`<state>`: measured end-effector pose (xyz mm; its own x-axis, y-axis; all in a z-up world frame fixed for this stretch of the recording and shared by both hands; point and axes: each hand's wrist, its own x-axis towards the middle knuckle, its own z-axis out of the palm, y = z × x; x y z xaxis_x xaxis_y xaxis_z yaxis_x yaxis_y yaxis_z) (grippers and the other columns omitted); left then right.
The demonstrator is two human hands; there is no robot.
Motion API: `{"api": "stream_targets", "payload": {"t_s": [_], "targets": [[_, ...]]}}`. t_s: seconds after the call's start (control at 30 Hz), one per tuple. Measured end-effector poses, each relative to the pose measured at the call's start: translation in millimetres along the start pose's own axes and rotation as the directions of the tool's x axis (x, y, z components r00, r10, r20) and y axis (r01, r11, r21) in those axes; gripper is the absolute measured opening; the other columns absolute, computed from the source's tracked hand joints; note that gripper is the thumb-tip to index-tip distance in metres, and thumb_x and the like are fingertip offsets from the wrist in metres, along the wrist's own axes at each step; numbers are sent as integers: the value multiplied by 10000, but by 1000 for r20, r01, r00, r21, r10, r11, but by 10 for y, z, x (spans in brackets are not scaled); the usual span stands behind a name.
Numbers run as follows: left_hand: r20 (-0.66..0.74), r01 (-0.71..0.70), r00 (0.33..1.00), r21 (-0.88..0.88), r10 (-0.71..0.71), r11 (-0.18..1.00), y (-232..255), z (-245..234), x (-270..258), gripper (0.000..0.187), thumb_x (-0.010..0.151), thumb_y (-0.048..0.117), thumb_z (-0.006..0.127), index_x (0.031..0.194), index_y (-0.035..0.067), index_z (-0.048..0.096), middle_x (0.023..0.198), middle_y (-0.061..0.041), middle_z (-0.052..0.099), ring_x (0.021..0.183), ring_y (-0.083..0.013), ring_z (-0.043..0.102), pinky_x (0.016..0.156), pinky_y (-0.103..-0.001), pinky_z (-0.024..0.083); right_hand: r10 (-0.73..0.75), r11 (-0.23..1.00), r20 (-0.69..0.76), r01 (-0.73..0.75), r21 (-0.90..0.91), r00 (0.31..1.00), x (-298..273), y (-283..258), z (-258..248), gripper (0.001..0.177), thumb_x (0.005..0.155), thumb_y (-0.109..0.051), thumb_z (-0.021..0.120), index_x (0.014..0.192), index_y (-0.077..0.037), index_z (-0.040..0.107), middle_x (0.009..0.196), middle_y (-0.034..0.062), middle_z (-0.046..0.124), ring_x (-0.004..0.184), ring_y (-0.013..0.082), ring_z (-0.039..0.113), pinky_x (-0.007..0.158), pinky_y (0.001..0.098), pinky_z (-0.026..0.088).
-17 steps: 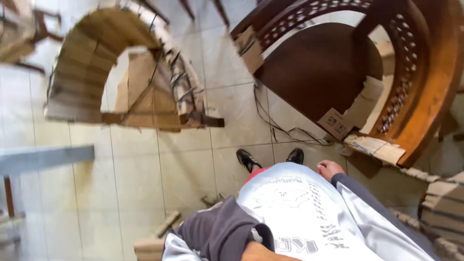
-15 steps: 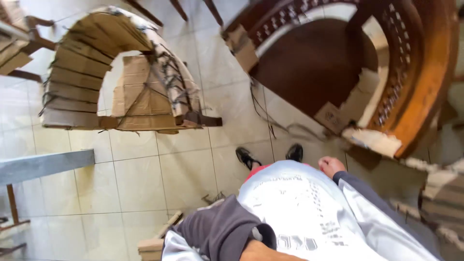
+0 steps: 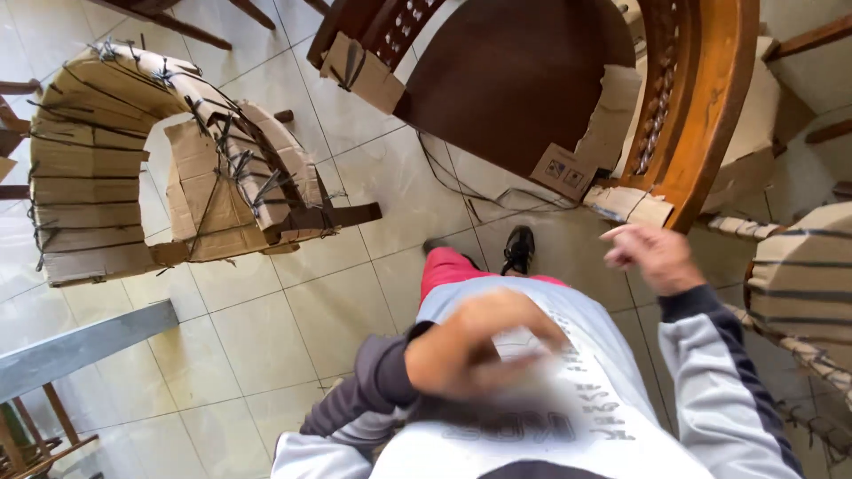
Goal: Packaging a wooden chair using cardboard sheets and plastic straps to secure it for transport.
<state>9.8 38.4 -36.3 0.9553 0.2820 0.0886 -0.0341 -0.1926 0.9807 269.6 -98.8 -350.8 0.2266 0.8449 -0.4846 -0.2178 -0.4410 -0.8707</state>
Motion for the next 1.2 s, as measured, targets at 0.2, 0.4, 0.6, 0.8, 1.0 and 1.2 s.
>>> {"api": "stream_targets", "payload": {"t_s": [0.2, 0.4, 0.6, 0.8, 1.0, 1.2], "targets": [[-520, 463, 737, -76, -431, 883, -1064, -305, -393, 123, 964, 75, 657, 1042, 5, 723, 899, -40, 742, 714, -92, 612, 627, -210, 460, -505, 863, -487, 429, -267, 713, 492, -344, -460, 122, 1099, 79, 498, 1150, 16, 589, 1082, 131, 655, 799, 173, 555, 744, 269, 455], [-601, 531, 509, -343, -616, 775, -1804, -805, -670, 189, 985, 140, 644, 1024, -34, 705, 855, -71, 720, 765, -110, 642, 714, -225, 519, -547, 751, -467, 161, -640, 694, 1169, -299, -485, 515, 1036, 68, 670, 1454, 92, 371, 1335, 339, 509, 1138, 451, 520, 981, 513, 442], [-689, 519, 519, -215, -505, 827, -2350, -1972, -472, 160, 960, 120, 654, 1043, -4, 710, 901, -38, 707, 762, -104, 618, 698, -224, 504, -278, 852, -672, -147, -503, 686, 1622, -173, -528, 785, 1064, 60, 690, 1564, -46, 93, 1611, 351, 234, 1510, 503, 293, 1252, 556, 255], [-858, 711, 401, 71, -320, 700, -2985, -3888, -55, 422, 929, 223, 688, 1276, 22, 559, 1236, -153, 628, 1117, -265, 612, 961, -393, 517, -138, 724, -761, -460, -515, 634, 1975, -243, -645, 618, 1079, 43, 646, 1488, 41, 183, 1419, 395, 418, 1289, 528, 459, 1083, 554, 362], [-660, 758, 560, 164, -501, 632, -3368, -4651, 564, 684, 873, 325, 774, 1407, 9, 486, 1233, -154, 621, 1042, -258, 613, 898, -360, 505, -43, 650, -801, -592, -476, 597, 2018, -247, -744, 462, 1099, -21, 688, 1350, 31, 303, 1097, 377, 595, 972, 529, 645, 863, 602, 510], [-636, 840, 526, 289, -564, 459, -3955, -4874, 573, 499, 774, 411, 820, 1094, 35, 750, 918, -116, 784, 753, -250, 724, 693, -339, 565, -154, 732, -693, -390, -559, 704, 1984, 370, -1387, 541, 1020, -151, 861, 1291, 182, 531, 1180, 348, 622, 999, 448, 596, 883, 476, 484]]}}
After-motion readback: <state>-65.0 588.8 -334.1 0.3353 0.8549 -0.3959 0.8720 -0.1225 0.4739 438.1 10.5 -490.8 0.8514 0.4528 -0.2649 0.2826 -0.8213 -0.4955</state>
